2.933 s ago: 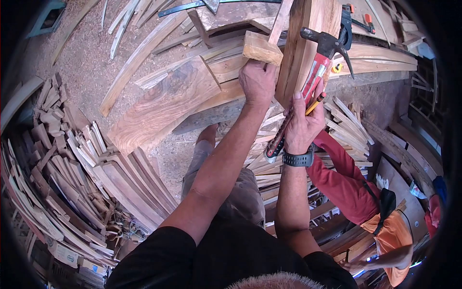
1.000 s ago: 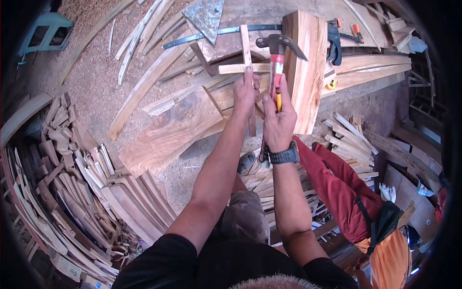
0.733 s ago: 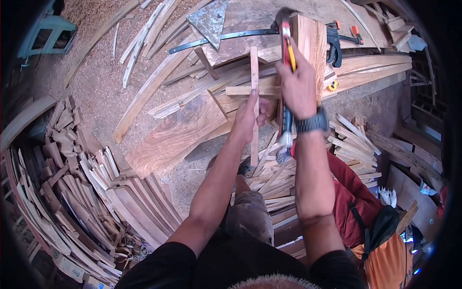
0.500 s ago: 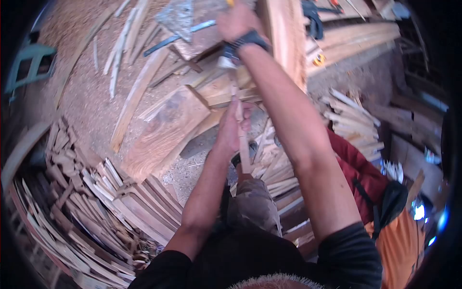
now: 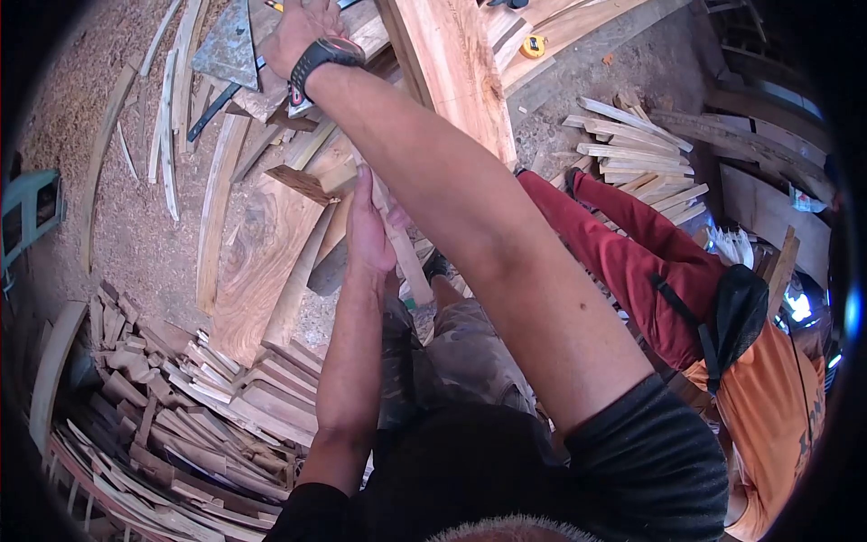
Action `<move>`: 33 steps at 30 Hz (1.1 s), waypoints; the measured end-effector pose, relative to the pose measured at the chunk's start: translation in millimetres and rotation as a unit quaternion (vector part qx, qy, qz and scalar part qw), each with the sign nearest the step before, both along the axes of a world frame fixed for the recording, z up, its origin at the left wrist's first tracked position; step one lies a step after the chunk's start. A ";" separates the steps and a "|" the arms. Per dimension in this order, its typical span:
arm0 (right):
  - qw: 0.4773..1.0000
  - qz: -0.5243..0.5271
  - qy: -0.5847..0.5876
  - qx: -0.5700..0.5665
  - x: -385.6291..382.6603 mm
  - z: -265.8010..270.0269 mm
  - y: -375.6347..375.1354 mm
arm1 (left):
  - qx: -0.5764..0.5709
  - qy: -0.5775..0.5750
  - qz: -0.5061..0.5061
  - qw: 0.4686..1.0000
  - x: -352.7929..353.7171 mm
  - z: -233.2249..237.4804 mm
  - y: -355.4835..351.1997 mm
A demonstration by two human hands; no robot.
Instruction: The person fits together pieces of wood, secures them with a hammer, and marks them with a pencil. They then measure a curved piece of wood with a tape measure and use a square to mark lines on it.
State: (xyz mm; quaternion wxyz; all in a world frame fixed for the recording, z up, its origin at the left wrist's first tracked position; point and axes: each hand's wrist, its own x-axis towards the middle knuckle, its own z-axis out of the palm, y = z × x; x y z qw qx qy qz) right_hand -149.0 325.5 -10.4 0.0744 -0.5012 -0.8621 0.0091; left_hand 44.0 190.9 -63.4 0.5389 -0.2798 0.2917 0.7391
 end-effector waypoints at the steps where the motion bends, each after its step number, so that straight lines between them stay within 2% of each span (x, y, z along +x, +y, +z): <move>1: 0.980 0.094 0.094 -0.147 19.0 11.1 13.4 | -0.012 0.056 -0.004 0.998 -2.6 -0.1 4.3; 2: 0.922 0.184 0.185 -0.287 41.1 29.8 19.6 | -0.018 0.085 -0.006 0.996 -5.4 0.8 7.6; 3: 0.921 0.182 0.186 -0.288 57.2 36.2 16.3 | -0.025 0.114 -0.009 0.993 -8.4 1.8 11.1; 5: 0.843 0.215 0.432 -0.236 88.5 45.7 4.0 | -0.030 0.118 0.013 0.992 -13.8 10.5 15.1; 6: 0.842 0.214 0.434 -0.239 104.4 52.7 -0.3 | -0.032 0.121 0.021 0.992 -17.4 22.8 22.0; 8: 0.816 0.273 0.473 -0.190 140.2 67.2 -5.1 | -0.124 0.108 0.073 0.984 -14.5 37.8 32.3; 10: 0.816 0.293 0.463 -0.184 176.1 71.6 -0.1 | -0.172 0.110 0.109 0.973 -8.7 43.9 33.6; 11: 0.817 0.313 0.451 -0.179 194.7 73.2 1.7 | -0.082 0.146 0.073 0.983 -8.4 27.8 15.6; 12: 0.814 0.313 0.455 -0.180 213.3 75.1 5.0 | -0.054 0.161 0.058 0.984 -4.4 24.8 9.1; 14: 0.847 0.339 0.372 -0.172 251.1 80.7 13.7 | 0.001 0.193 0.029 0.981 3.7 19.2 -3.5; 15: 0.844 0.341 0.375 -0.173 269.3 86.5 17.6 | 0.019 0.203 -0.014 0.979 8.6 19.1 -11.4; 16: 0.857 0.349 0.327 -0.191 288.9 92.8 19.4 | 0.034 0.211 -0.057 0.975 15.0 21.6 -19.7; 17: 0.867 0.357 0.278 -0.208 306.9 98.0 21.7 | 0.013 0.219 -0.080 0.972 23.6 26.4 -23.0; 18: 0.865 0.359 0.281 -0.210 323.2 99.5 24.9 | 0.009 0.221 -0.078 0.972 30.0 30.1 -26.9; 20: 0.887 0.355 0.204 -0.212 354.0 96.7 29.6 | -0.029 0.367 -0.271 0.889 41.6 37.0 -33.2; 21: 0.885 0.357 0.207 -0.214 366.5 97.2 32.3 | -0.015 0.346 -0.320 0.882 45.2 48.2 -28.5; 23: 0.910 0.319 0.120 -0.237 387.4 97.0 37.7 | -0.003 0.320 -0.354 0.879 61.7 55.7 -21.5; 25: 0.908 0.308 0.117 -0.259 410.9 82.5 42.8 | 0.031 0.295 -0.411 0.862 67.7 63.4 -10.4; 26: 0.906 0.296 0.112 -0.281 420.5 74.3 42.6 | 0.028 0.297 -0.409 0.863 69.5 62.3 -6.9; 28: 0.901 0.279 0.124 -0.307 433.6 65.1 39.7 | 0.065 0.312 -0.484 0.815 70.2 58.5 2.3; 29: 0.897 0.259 0.132 -0.333 439.2 59.7 37.9 | 0.061 0.313 -0.482 0.816 72.3 60.6 8.5; 30: 0.895 0.262 0.133 -0.335 443.4 50.8 35.1 | 0.080 0.335 -0.501 0.794 75.1 62.8 13.9; 33: 0.832 0.174 0.215 -0.482 446.3 38.3 31.9 | 0.094 0.362 -0.544 0.752 74.5 64.4 29.8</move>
